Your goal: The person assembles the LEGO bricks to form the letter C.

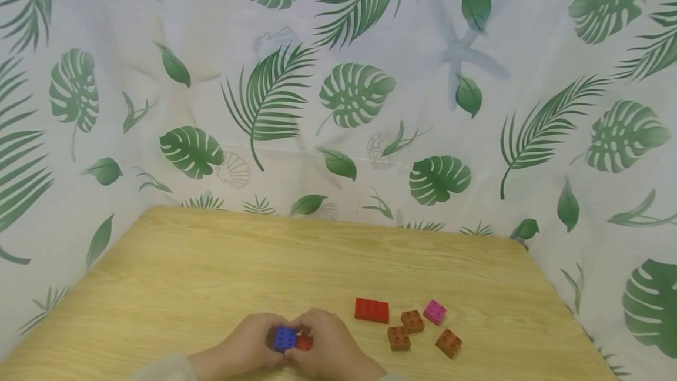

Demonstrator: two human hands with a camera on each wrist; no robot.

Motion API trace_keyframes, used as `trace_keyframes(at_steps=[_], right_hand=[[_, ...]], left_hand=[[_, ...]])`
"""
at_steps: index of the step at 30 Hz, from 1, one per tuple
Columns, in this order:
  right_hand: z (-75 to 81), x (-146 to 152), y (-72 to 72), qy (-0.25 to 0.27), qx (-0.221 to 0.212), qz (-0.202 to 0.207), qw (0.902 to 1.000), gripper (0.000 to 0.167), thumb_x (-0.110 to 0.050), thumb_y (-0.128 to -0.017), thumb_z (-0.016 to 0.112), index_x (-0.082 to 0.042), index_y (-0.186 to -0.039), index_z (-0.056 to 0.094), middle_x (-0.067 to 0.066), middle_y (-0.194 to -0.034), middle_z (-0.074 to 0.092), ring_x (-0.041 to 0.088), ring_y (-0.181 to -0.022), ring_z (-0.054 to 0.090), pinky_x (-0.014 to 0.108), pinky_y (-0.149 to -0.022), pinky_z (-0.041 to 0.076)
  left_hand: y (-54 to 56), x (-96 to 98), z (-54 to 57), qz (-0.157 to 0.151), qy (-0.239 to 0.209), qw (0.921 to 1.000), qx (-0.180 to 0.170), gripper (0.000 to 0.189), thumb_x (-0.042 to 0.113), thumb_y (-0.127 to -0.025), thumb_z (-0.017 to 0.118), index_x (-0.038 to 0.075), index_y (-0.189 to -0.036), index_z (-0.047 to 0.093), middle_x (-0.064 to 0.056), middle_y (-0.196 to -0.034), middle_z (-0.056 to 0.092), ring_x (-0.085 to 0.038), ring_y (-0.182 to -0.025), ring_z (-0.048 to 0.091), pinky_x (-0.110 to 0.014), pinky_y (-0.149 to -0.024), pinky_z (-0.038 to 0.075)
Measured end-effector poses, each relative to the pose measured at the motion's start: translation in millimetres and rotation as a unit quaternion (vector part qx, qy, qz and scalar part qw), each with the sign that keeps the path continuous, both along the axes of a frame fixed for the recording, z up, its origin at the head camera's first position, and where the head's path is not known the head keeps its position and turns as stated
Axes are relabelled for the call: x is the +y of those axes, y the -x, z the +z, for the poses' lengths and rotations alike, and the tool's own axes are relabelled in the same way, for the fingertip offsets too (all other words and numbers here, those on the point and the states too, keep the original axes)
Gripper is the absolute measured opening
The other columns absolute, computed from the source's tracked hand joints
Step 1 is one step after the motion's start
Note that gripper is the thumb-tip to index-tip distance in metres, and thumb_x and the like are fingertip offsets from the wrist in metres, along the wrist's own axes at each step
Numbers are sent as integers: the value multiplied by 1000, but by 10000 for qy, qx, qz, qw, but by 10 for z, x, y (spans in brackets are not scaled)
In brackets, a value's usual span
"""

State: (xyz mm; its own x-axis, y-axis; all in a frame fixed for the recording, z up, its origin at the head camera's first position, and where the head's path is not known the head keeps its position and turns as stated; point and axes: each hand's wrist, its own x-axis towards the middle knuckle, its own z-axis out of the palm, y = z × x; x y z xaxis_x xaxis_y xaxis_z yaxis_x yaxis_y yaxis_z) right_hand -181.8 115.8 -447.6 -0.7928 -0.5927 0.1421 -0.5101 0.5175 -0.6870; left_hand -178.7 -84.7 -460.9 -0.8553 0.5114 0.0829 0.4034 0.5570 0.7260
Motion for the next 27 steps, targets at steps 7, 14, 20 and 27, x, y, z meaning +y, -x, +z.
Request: trace_keyframes(at_steps=[7,14,20,27], right_hand=[[48,-28,1,-162,-64,-39,9998,31,-29,-77,81,-15,-103,71,-14,-94,62,3,-83,56,23,-72,49],[43,-31,-20,-25,-174,-117,9998,32,-27,-76,82,-14,-103,71,-14,-93,61,5,-82,56,23,-71,49],[18,-55,1,-20,-79,-3,10000,34,-28,-77,81,-14,-106,71,-14,-94,62,2,-83,56,23,-73,49],[27,-48,4,-96,-81,-20,9999,36,-30,-76,82,-13,-107,72,-14,-94,63,3,-82,57,23,-73,50]], left_hand=[[-7,4,-1,13,-41,10000,-35,35,23,-72,84,10,-102,70,2,-101,68,-10,-92,61,-27,-81,49],[-15,-9,-2,12,-93,9999,-134,34,22,-72,84,10,-102,70,5,-101,67,-11,-94,60,-28,-83,48],[-18,-30,5,94,-31,9999,-100,35,23,-72,84,9,-102,70,0,-102,67,-14,-94,61,-30,-82,49],[-16,-5,25,78,15,9999,-115,35,25,-72,84,10,-101,70,3,-98,67,-9,-90,60,-27,-80,49]])
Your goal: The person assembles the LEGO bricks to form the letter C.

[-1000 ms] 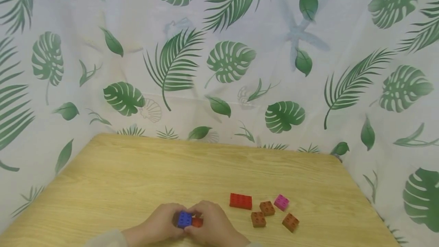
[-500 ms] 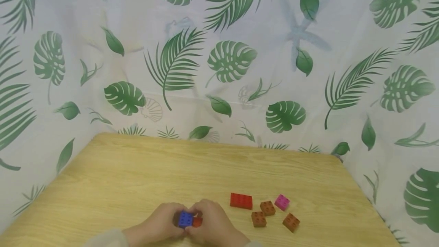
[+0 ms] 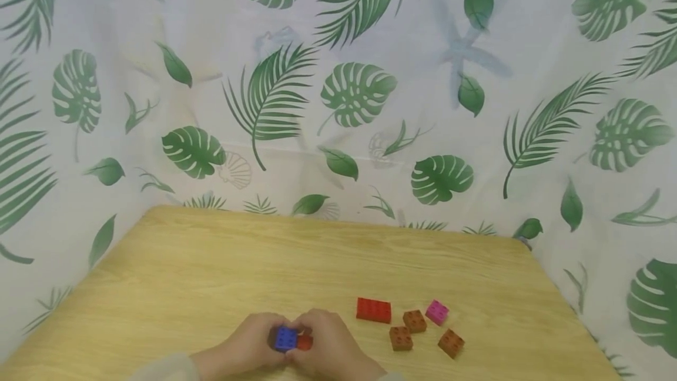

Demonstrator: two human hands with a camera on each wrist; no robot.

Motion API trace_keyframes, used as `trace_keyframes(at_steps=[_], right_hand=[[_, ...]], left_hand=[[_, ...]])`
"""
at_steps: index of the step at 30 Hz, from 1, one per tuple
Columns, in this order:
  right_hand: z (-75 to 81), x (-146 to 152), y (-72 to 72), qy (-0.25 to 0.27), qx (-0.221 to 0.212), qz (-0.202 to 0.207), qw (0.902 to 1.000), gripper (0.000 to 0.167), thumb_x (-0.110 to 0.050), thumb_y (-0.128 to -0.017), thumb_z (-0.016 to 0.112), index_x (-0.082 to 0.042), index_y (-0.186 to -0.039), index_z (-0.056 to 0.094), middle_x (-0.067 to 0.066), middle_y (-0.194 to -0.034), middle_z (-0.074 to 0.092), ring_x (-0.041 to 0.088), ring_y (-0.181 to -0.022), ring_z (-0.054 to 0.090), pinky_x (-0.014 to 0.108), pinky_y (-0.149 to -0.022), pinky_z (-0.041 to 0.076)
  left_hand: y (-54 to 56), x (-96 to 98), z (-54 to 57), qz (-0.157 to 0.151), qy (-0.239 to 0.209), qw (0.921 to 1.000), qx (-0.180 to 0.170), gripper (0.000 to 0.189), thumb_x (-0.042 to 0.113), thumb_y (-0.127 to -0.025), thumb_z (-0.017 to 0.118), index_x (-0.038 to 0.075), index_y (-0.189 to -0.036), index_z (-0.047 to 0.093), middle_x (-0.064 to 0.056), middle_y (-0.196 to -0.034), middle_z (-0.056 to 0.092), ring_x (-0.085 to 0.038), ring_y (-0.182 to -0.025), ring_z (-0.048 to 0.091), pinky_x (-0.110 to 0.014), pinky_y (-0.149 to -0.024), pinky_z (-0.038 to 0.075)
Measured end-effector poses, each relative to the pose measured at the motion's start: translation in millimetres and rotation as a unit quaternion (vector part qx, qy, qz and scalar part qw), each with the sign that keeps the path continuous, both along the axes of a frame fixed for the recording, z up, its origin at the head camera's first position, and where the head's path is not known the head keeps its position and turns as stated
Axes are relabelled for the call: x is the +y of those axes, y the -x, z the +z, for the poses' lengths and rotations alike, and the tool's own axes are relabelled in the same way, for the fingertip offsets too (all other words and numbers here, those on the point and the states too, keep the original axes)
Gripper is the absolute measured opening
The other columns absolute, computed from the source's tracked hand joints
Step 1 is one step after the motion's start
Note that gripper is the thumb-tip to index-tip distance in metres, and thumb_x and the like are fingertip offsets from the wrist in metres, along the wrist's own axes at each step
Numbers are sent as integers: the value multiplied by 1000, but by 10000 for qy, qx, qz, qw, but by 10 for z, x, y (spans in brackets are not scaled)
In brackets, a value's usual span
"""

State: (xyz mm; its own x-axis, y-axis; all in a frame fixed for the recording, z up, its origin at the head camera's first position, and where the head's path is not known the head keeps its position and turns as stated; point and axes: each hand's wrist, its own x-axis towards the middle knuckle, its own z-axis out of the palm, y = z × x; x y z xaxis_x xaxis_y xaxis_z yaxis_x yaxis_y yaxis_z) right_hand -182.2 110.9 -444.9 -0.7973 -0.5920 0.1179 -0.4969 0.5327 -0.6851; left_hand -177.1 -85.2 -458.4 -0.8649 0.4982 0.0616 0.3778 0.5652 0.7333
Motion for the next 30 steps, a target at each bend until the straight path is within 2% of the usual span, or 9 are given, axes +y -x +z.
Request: trace_keyframes(at_steps=[6,12,18,23,26,30], right_hand=[[3,10,5,76,-152,-73,9998,35,-26,-76,82,-12,-106,72,-13,-92,63,4,-80,57,22,-70,50],[-23,6,2,100,-72,-51,9999,36,-25,-75,83,-11,-107,73,-13,-93,65,4,-82,57,23,-72,50],[-45,16,-11,133,-134,-116,9998,36,-25,-75,83,-12,-107,72,-13,-92,64,4,-82,57,23,-70,50],[-35,4,-8,78,-225,-167,9996,36,-28,-75,82,-13,-107,73,-15,-92,64,3,-81,57,23,-70,49],[-32,2,-4,14,-238,-220,9995,36,-29,-75,82,-13,-106,73,-16,-92,64,3,-81,57,23,-71,49],[-32,0,-3,-47,-261,-289,9992,36,-28,-75,83,-13,-105,73,-16,-92,64,3,-81,56,23,-71,49]], left_hand=[[35,-11,-36,-25,1,10000,-40,40,27,-72,85,12,-105,70,2,-105,67,-16,-99,60,-32,-86,49],[36,-38,-51,-52,-113,9997,-208,43,26,-71,86,11,-108,70,1,-109,66,-20,-105,59,-38,-91,47],[31,-64,-53,-68,-238,9993,-294,42,27,-70,86,13,-106,70,4,-107,66,-19,-103,59,-39,-92,46],[48,-163,-63,-98,-588,9975,-384,41,25,-70,86,14,-106,71,8,-103,67,-14,-98,60,-35,-88,47],[47,-217,-47,-110,-743,9966,-342,38,23,-71,85,13,-105,71,8,-100,67,-12,-95,60,-32,-84,48],[25,-260,-6,-12,-840,9957,-380,34,22,-73,84,14,-103,70,8,-100,67,-14,-94,60,-35,-83,49]])
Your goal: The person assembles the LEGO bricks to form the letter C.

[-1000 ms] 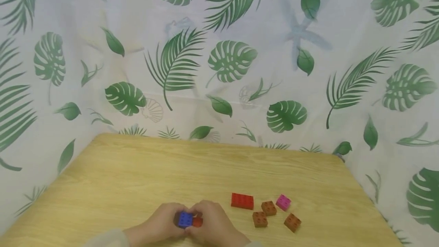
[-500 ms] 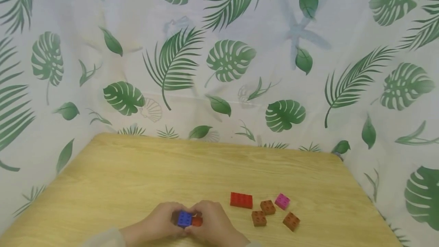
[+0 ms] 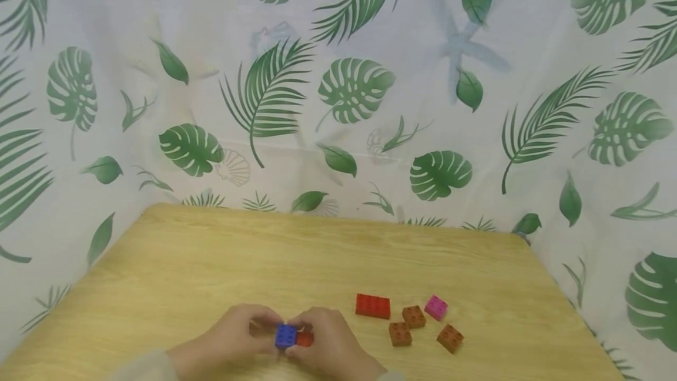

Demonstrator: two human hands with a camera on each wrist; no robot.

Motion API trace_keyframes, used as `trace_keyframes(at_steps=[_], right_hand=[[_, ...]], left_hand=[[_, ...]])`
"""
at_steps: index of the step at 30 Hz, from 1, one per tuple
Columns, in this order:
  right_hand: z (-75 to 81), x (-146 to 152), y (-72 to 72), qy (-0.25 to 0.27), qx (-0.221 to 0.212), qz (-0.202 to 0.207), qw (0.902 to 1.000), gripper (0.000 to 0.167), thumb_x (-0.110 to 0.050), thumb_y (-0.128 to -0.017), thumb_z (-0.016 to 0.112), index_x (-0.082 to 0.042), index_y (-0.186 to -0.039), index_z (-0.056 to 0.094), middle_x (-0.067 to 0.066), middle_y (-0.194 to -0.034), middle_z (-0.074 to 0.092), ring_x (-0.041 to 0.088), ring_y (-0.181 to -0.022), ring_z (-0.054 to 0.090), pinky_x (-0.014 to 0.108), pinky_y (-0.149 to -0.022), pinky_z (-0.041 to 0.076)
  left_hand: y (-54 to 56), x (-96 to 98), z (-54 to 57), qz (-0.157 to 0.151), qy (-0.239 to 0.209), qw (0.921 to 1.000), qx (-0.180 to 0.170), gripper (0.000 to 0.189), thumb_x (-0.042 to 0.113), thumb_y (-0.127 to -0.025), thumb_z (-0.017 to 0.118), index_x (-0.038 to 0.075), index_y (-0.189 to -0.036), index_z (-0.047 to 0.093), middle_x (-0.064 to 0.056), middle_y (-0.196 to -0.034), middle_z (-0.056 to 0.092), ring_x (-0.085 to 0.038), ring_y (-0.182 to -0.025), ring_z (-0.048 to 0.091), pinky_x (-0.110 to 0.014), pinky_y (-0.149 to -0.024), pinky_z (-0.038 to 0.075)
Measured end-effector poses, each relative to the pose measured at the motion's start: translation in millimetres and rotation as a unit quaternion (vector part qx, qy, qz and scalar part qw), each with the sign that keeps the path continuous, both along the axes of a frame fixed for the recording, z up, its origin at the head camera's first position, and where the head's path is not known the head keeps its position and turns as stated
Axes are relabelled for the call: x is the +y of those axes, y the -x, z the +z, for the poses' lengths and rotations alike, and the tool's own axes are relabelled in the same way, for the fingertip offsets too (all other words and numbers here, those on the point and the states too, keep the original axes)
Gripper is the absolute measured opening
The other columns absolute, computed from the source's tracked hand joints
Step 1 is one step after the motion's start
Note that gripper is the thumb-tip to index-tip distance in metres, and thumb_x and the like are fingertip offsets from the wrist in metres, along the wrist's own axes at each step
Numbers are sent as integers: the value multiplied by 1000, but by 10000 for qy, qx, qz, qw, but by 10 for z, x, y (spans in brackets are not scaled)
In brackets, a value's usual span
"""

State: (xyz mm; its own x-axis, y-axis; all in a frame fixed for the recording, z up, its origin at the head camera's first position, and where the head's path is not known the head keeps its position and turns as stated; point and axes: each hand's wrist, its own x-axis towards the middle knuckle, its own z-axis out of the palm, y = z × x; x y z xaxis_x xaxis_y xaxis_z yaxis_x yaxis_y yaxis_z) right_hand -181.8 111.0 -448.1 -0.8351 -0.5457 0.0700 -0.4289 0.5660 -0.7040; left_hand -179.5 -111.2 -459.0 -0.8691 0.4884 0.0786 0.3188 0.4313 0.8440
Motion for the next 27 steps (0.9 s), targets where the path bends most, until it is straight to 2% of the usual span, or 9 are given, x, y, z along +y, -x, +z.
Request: trace_keyframes(at_steps=[6,10,17,21,27], right_hand=[[5,-3,-2,10,-49,-41,10000,36,-28,-74,83,-13,-106,73,-16,-92,64,4,-81,56,23,-72,49],[2,-2,-4,27,-96,-42,9999,36,-29,-74,83,-13,-105,73,-16,-92,63,4,-81,56,23,-72,49],[-24,18,-7,105,102,130,9998,36,-31,-76,81,-15,-107,71,-16,-95,63,3,-83,57,24,-73,49],[-12,45,-19,35,134,122,9998,44,-38,-78,79,-15,-113,68,-13,-102,63,5,-88,56,27,-77,49],[36,156,-91,75,196,-152,9997,56,-49,-79,73,-15,-122,63,-5,-115,61,15,-101,57,38,-84,50]], left_hand=[[-39,1,39,56,-224,9994,-257,32,19,-74,83,12,-103,69,5,-101,68,-18,-94,62,-35,-81,51],[-47,17,40,49,-320,9991,-286,32,18,-75,82,11,-103,69,4,-100,68,-18,-94,62,-31,-80,52],[-41,24,28,51,-292,9992,-257,29,16,-75,82,11,-101,69,5,-97,67,-16,-92,62,-26,-76,52],[-36,25,26,48,-269,9993,-259,30,16,-75,82,11,-102,69,5,-97,67,-15,-91,61,-26,-76,52],[-37,30,43,71,-252,9992,-296,29,15,-75,82,11,-101,69,5,-97,67,-17,-91,62,-27,-75,52]])
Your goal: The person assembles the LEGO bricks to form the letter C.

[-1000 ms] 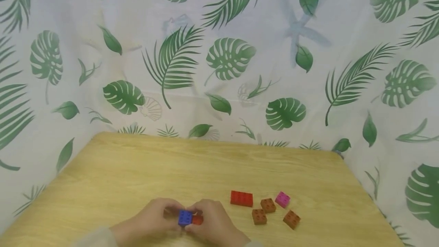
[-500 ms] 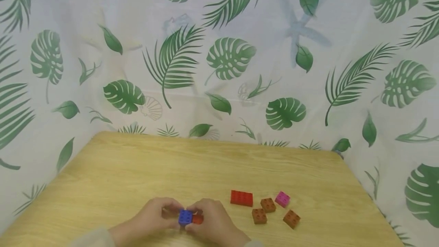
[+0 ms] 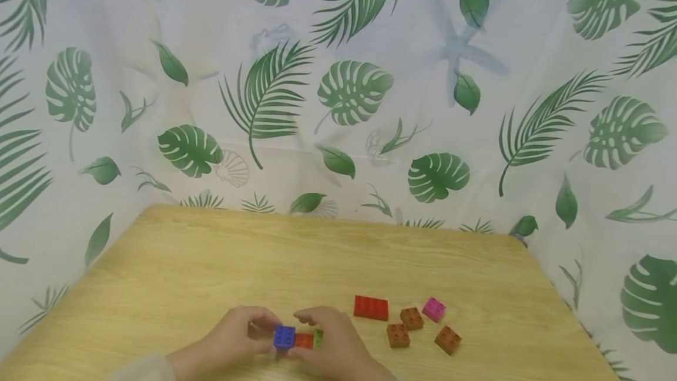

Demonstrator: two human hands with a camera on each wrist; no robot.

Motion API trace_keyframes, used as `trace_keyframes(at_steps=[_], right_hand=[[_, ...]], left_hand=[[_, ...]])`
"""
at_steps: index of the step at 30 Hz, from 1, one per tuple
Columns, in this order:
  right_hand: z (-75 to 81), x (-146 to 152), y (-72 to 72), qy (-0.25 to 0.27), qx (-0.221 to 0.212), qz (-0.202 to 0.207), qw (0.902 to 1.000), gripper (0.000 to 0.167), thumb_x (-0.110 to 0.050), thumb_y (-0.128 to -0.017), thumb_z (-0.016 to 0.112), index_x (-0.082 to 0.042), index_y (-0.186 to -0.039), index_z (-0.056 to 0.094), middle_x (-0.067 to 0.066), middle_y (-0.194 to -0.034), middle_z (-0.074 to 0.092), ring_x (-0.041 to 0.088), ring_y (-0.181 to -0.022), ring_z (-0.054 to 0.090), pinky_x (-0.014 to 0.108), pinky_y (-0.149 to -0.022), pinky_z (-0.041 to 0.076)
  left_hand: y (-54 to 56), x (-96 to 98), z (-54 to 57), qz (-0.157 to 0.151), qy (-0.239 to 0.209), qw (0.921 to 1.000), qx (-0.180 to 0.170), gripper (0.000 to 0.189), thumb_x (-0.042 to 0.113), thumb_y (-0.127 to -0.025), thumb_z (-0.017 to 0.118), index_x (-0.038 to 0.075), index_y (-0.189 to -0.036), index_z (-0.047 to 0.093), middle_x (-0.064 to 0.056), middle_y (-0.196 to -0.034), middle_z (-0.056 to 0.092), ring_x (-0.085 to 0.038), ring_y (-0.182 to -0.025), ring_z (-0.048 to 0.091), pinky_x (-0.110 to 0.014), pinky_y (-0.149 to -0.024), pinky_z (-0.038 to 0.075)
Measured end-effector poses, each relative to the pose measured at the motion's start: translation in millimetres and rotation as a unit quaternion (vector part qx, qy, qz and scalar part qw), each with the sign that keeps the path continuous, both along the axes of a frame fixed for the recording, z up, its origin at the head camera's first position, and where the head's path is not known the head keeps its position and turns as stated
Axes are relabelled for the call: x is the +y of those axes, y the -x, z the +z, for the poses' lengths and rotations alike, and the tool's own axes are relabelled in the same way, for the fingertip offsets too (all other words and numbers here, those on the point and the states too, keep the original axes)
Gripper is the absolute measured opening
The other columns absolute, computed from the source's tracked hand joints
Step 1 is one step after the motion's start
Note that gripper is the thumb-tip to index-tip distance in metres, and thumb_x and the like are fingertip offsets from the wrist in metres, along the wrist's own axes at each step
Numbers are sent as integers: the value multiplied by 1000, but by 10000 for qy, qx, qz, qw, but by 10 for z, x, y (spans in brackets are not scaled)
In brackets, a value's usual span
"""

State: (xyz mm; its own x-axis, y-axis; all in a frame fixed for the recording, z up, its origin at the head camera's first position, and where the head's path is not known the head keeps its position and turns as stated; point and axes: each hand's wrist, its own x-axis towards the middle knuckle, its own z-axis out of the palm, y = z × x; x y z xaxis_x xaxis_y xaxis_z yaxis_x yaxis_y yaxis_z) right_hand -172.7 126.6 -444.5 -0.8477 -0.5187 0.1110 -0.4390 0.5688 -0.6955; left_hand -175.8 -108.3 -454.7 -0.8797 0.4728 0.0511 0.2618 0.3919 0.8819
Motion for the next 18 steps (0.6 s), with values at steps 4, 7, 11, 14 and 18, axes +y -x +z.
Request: trace_keyframes(at_steps=[4,7,11,14,18], right_hand=[[-5,122,-41,144,150,-100,9997,57,-47,-81,72,-14,-125,60,-1,-119,60,21,-106,57,46,-88,48],[-32,228,-62,228,256,-178,9993,58,-47,-81,73,-13,-126,60,0,-120,61,21,-107,57,48,-89,47],[-33,376,-104,262,252,-419,9985,61,-48,-79,73,-13,-127,59,0,-120,61,23,-107,56,50,-88,47],[-23,493,-137,221,179,-701,9971,63,-50,-77,74,-14,-127,59,0,-120,61,25,-107,55,51,-88,46],[-44,657,-165,125,314,-1122,9931,60,-48,-76,76,-16,-125,61,-5,-119,61,23,-106,56,51,-88,46]], left_hand=[[-5,2,6,2,37,10000,10,30,14,-75,82,11,-102,69,5,-98,67,-16,-91,62,-27,-76,52],[-9,6,11,15,64,10000,20,30,14,-75,82,11,-102,69,5,-98,67,-15,-91,61,-26,-76,51],[-15,12,13,35,56,10000,-32,31,14,-74,82,11,-102,69,5,-98,67,-15,-91,61,-26,-76,51],[-14,12,9,37,48,10000,-50,31,14,-74,82,12,-102,69,6,-98,67,-15,-91,61,-26,-76,51],[-3,8,-3,33,34,10000,-11,30,14,-74,82,12,-102,69,5,-98,67,-16,-91,61,-25,-75,51]])
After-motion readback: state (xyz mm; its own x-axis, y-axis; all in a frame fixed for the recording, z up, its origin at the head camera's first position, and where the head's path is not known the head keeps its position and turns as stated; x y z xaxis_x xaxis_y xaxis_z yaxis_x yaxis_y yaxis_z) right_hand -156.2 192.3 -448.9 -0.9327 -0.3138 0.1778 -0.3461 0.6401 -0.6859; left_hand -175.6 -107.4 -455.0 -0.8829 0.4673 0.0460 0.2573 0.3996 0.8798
